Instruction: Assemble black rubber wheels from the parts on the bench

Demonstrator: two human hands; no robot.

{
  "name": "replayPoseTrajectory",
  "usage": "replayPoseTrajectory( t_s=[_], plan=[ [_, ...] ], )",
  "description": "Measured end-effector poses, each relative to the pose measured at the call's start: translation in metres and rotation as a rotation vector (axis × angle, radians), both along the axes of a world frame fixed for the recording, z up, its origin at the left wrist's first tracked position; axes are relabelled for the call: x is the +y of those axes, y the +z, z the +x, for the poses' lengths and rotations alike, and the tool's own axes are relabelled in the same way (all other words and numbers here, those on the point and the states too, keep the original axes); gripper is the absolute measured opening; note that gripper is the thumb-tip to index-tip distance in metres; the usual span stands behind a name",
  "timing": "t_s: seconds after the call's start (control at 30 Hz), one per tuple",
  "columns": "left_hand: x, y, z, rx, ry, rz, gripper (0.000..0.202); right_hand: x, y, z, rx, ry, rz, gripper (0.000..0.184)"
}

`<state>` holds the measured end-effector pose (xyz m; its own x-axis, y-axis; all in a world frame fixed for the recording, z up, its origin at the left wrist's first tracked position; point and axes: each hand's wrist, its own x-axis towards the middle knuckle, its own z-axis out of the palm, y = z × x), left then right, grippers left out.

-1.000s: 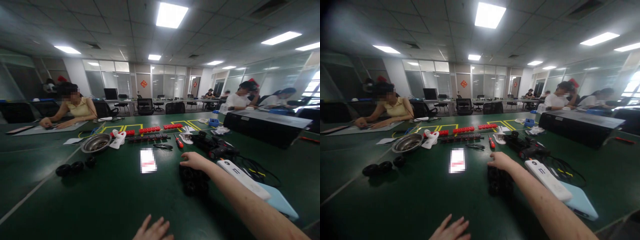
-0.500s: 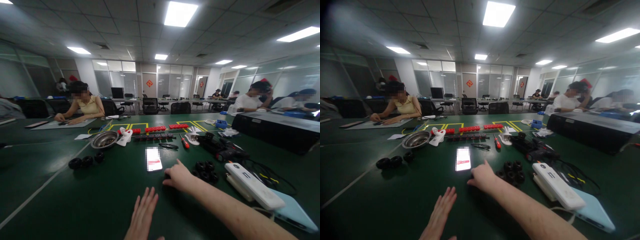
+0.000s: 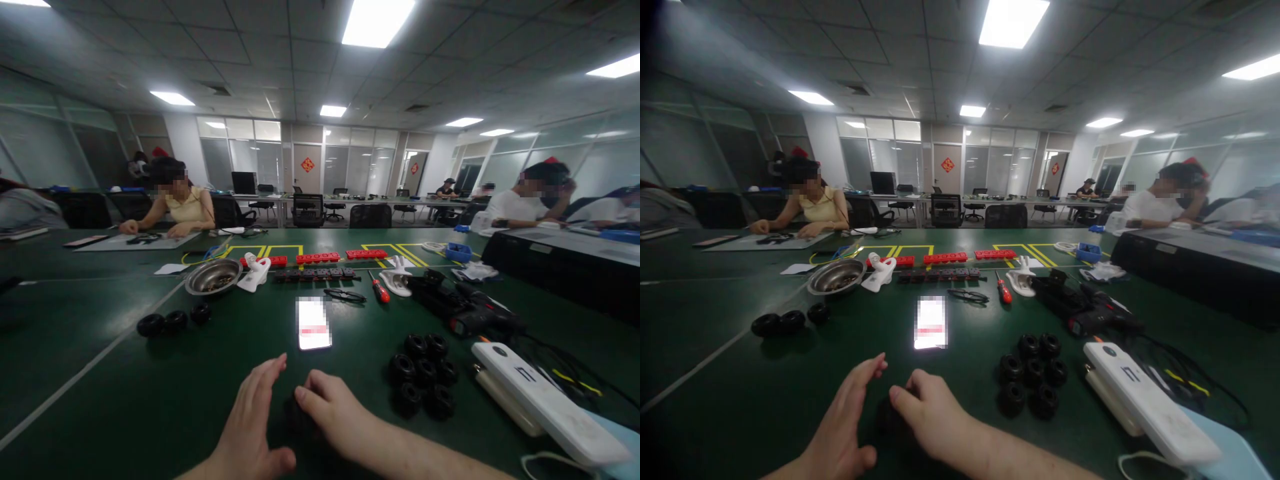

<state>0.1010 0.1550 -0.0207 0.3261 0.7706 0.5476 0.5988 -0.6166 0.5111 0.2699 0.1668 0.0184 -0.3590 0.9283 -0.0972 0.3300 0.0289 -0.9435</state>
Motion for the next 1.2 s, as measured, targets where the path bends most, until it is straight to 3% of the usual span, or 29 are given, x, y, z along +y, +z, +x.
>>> replayPoseTrajectory(
  t_s=[0.07, 0.13, 0.23, 0.33, 0.57, 0.63, 0.73, 0.77, 0.8, 0.83, 0.9, 0.97, 1.1, 1.2],
  plan=[
    [0.002, 0.005, 0.002, 0.169, -0.053, 0.042, 0.069, 0.0, -0.012, -0.007, 0.043, 0.0, -0.163, 0.025],
    [0.003, 0.008, 0.005, 0.206, -0.079, 0.054, 0.043, -0.004, -0.018, -0.011, 0.067, 0.021, -0.162, 0.028],
    [0.0, 0.012, 0.01, 0.113, -0.073, 0.04, 0.022, -0.012, -0.019, -0.012, 0.039, -0.001, 0.128, 0.032],
    [-0.003, 0.022, 0.016, 0.038, -0.068, -0.056, 0.018, -0.015, -0.019, -0.01, -0.086, -0.014, 0.378, 0.03],
    [-0.011, 0.052, 0.035, -0.17, 0.067, -0.365, 0.026, -0.013, 0.004, 0.002, -0.253, -0.047, 0.584, 0.023],
    [-0.008, 0.051, 0.037, -0.142, 0.09, -0.241, 0.029, -0.013, 0.012, 0.005, -0.114, -0.098, 0.417, 0.031],
    [0.001, 0.043, 0.036, 0.076, 0.017, 0.171, 0.037, -0.014, 0.012, 0.003, 0.183, -0.108, -0.246, 0.055],
    [0.005, 0.041, 0.036, 0.148, 0.005, 0.243, 0.036, -0.014, 0.009, 0.001, 0.25, -0.125, -0.437, 0.06],
    [0.008, 0.039, 0.037, 0.203, 0.006, 0.264, 0.034, -0.013, 0.006, -0.001, 0.297, -0.159, -0.547, 0.061],
    [0.011, 0.038, 0.039, 0.235, 0.012, 0.247, 0.031, -0.012, 0.001, -0.003, 0.332, -0.205, -0.555, 0.059],
    [0.016, 0.039, 0.043, 0.212, 0.023, 0.144, 0.026, -0.007, -0.007, -0.005, 0.345, -0.291, -0.303, 0.054],
    [0.019, 0.044, 0.049, 0.057, 0.032, -0.038, 0.025, 0.001, -0.012, -0.004, 0.296, -0.297, 0.035, 0.047],
    [0.021, 0.058, 0.056, -0.422, 0.093, -0.584, 0.029, 0.011, -0.009, 0.008, -0.078, -0.15, 0.429, 0.03],
    [0.017, 0.059, 0.052, -0.446, 0.211, -1.05, 0.03, 0.006, -0.001, 0.016, -0.355, 0.045, 0.602, 0.037]
  ],
)
